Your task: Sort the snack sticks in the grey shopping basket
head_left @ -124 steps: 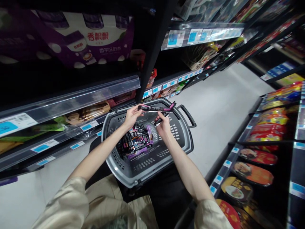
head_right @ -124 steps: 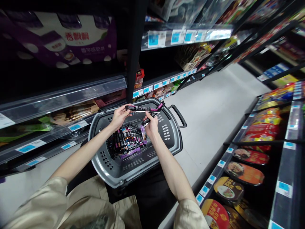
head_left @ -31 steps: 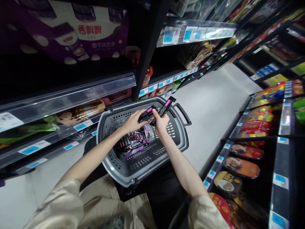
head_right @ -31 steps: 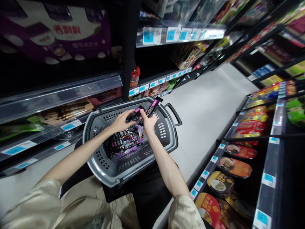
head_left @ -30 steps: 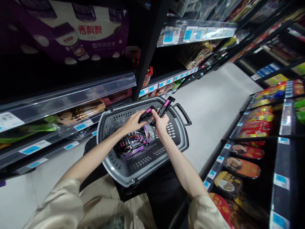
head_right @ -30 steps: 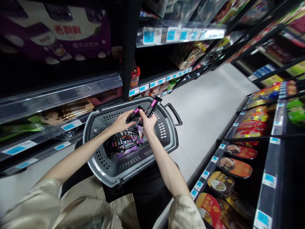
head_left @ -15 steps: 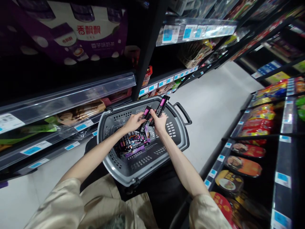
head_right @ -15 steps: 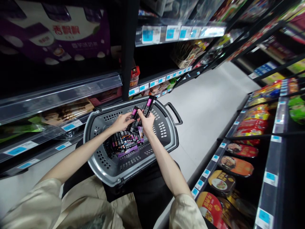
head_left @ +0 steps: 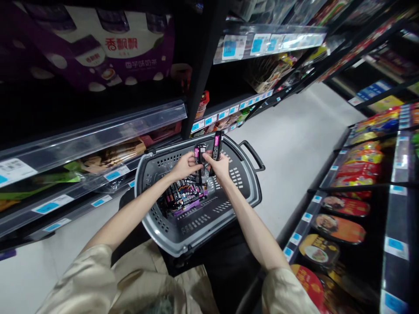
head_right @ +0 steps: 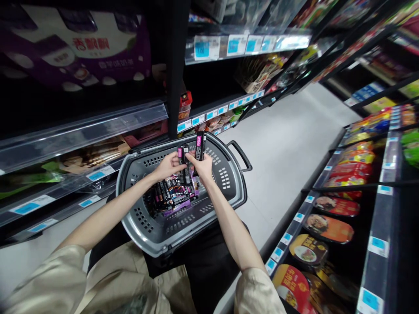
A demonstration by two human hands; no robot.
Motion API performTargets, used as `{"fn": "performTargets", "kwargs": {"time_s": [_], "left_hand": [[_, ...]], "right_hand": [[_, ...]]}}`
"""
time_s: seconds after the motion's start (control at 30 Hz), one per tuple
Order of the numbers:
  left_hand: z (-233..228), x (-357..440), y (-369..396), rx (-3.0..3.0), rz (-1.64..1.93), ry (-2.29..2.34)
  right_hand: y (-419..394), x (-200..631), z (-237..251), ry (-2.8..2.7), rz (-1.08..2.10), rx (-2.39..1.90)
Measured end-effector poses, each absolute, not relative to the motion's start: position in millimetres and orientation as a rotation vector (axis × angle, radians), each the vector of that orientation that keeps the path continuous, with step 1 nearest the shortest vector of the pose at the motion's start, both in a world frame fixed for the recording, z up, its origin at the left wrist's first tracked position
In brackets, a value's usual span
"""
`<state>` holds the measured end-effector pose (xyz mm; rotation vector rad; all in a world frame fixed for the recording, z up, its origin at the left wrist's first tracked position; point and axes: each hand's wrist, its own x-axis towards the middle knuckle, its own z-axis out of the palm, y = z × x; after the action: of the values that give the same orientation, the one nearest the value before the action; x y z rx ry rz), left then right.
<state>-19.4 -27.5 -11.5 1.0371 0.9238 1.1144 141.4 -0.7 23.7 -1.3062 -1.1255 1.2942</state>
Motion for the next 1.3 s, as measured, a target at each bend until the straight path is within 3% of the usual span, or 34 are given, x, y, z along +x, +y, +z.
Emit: {"fn": "performTargets", "kwargs": {"time_s": [0.17,0.43,0.83,1.17,1.3], "left_hand": [[-1.8,-24.7,-21.7,0.742,1.42,1.038],[2.2,-22.6,-22.1,0.544,1.548,0.902],[2.6,-25.2,-18.0,0.46,1.601,0.798],[4.1,-29.5,-12.5,0.44,1.646,0.858],[3.6,-30.1,-11.9,0.471,1.645,0.845]], "right_hand": [[4.5,153.0,25.4,-1.404,1.441,-1.418],[8.7,158.1,36.1,-1.367,1.531,-1.422],[13.8,151.8,24.0,-0.803,1.811,-1.314],[9.5,152.1,24.1,-0.903,1.852,-1.245],[9.3,149.5,20.8,-0.901,1.709,-1.297]]}}
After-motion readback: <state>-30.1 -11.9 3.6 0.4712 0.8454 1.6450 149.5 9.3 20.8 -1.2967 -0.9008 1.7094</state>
